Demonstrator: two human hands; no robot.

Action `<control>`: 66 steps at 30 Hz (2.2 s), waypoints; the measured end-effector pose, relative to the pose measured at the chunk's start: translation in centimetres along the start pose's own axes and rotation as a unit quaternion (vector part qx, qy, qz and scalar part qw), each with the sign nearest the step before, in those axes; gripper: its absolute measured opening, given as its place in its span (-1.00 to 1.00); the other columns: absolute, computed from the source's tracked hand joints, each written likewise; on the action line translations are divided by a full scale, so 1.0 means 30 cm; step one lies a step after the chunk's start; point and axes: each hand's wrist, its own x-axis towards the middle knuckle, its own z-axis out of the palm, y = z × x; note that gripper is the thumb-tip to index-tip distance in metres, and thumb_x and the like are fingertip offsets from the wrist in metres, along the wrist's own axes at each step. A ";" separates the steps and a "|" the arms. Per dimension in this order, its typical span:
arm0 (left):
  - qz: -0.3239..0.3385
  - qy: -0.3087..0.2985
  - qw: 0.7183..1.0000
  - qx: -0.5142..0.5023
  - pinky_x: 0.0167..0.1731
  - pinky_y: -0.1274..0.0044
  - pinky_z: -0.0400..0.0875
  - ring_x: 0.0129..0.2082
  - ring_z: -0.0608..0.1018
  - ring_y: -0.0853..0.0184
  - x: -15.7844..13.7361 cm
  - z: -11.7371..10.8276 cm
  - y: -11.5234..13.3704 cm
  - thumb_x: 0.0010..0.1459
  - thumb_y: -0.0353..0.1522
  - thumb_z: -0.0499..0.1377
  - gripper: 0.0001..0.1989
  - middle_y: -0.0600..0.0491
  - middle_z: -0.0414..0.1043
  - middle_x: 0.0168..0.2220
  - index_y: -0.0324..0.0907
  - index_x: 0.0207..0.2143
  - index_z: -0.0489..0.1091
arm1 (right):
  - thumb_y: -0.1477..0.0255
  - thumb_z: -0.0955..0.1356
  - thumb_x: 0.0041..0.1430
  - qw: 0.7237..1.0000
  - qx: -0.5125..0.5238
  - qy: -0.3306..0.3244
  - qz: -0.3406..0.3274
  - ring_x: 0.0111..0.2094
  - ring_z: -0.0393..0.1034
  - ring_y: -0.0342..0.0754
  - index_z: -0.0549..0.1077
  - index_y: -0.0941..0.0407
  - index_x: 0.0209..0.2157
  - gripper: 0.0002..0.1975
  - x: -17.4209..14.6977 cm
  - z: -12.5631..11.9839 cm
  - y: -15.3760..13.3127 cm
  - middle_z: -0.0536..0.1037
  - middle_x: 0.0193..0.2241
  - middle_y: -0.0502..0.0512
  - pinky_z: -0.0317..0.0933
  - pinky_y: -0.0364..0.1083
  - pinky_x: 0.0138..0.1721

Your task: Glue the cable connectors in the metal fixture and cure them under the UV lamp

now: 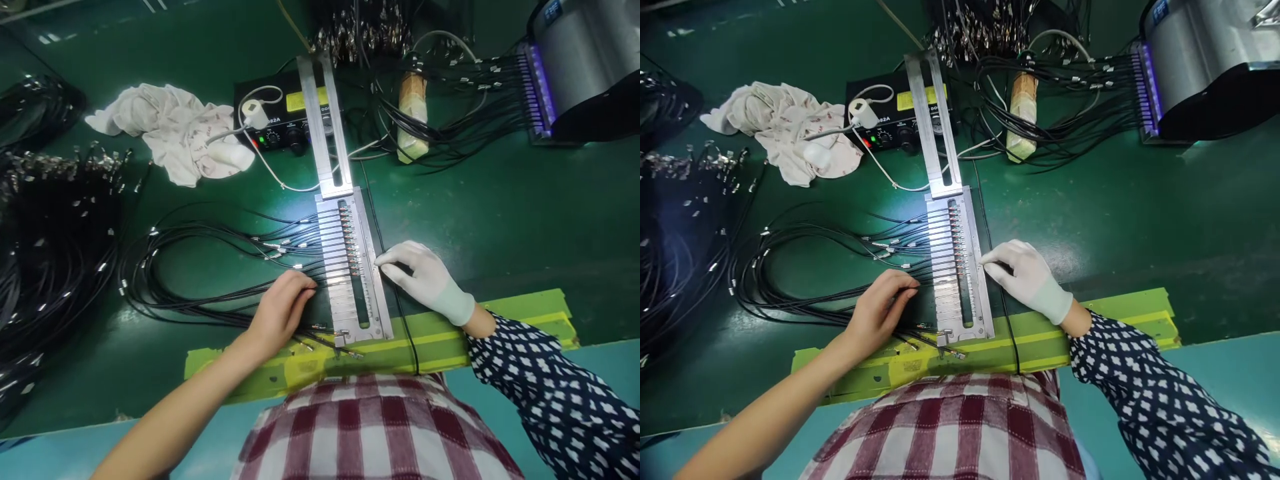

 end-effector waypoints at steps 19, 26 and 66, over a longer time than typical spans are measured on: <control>0.152 -0.071 0.979 0.113 -0.23 0.51 0.40 -0.21 0.42 0.33 0.087 0.060 -0.003 0.31 -0.54 -0.04 -0.68 -0.09 0.38 -0.17 -0.25 0.07 0.29 | 0.37 0.32 0.32 1.000 -0.002 -0.006 0.001 -0.20 0.38 -0.01 0.54 0.00 -0.20 -0.86 0.006 -0.002 0.003 0.59 -0.27 -0.05 0.16 0.00 -0.11; 0.150 -0.042 0.969 0.191 -0.32 0.48 0.31 -0.32 0.32 0.31 0.022 0.084 -0.016 0.27 -0.59 -0.02 -0.56 -0.04 0.33 -0.29 -0.24 0.18 0.25 | 0.36 0.32 0.33 1.000 -0.002 -0.009 0.005 -0.20 0.39 0.01 0.55 -0.01 -0.20 -0.85 0.015 -0.002 0.003 0.59 -0.27 -0.03 0.16 0.02 -0.11; 0.156 -0.079 0.972 0.158 -0.24 0.48 0.28 -0.25 0.35 0.31 0.054 0.047 0.026 0.36 -0.44 -0.06 -0.69 -0.03 0.35 -0.21 -0.18 0.08 0.32 | 0.36 0.31 0.33 1.000 -0.020 -0.007 -0.011 -0.20 0.37 0.02 0.54 0.00 -0.20 -0.85 -0.038 0.007 0.012 0.59 -0.25 -0.02 0.17 0.02 -0.11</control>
